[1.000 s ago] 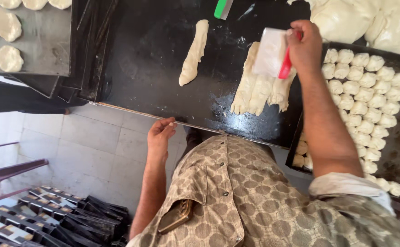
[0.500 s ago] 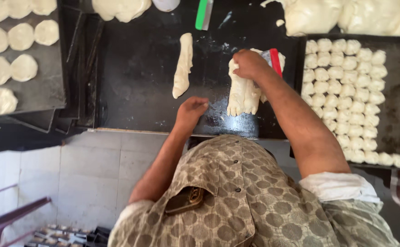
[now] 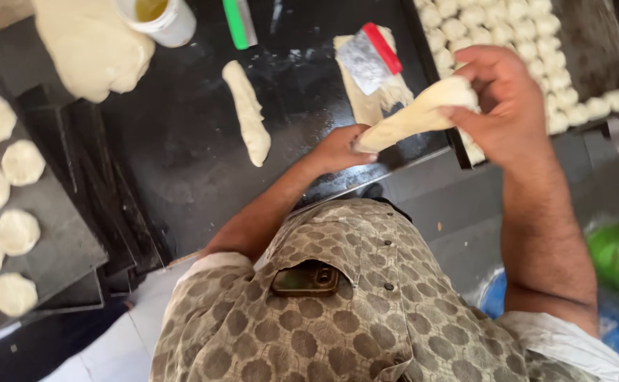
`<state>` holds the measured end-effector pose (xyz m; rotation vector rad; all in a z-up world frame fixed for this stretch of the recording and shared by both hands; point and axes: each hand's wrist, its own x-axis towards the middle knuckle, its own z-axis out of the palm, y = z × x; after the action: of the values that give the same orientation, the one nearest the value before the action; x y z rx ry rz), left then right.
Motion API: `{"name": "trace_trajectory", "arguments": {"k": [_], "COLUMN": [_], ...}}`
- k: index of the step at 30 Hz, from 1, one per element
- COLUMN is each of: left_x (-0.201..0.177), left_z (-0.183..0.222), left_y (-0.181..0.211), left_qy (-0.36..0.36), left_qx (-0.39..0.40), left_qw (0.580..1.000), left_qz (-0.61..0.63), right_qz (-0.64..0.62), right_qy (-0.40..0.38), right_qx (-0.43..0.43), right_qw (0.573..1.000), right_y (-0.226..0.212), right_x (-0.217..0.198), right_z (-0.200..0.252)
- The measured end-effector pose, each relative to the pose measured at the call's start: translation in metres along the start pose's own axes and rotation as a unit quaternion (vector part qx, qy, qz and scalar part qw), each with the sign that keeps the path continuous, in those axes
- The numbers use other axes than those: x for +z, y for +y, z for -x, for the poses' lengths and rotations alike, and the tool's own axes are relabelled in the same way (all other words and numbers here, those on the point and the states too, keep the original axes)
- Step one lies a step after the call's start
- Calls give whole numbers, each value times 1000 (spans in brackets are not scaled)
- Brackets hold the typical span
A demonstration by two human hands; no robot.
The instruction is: The person uses a scraper to cut portions of dough and then shapes each piece by hand into small rounds, placing them onto a large metal tray.
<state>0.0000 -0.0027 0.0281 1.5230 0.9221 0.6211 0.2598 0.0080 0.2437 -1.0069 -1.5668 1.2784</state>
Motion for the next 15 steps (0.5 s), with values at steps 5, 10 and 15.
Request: {"name": "trace_trajectory", "arguments": {"k": [5,10,15], "left_x": [-27,-8,2], "left_z": [23,28,43], "left_y": [32,5,-19], "left_qy": [-79,-82,-78], "left_qx": [-56,-205,-191], "left_qw": [995,968,962], "left_qz": [-5,-118,-178], "right_qz": [-109,389,403], "right_qy": [121,146,79], "right_qx": [34,-25,-54], "right_qw": [986,909,910], "right_y": [54,150,215], "right_x": [-53,-30,4], "right_z": [34,53,90]}}
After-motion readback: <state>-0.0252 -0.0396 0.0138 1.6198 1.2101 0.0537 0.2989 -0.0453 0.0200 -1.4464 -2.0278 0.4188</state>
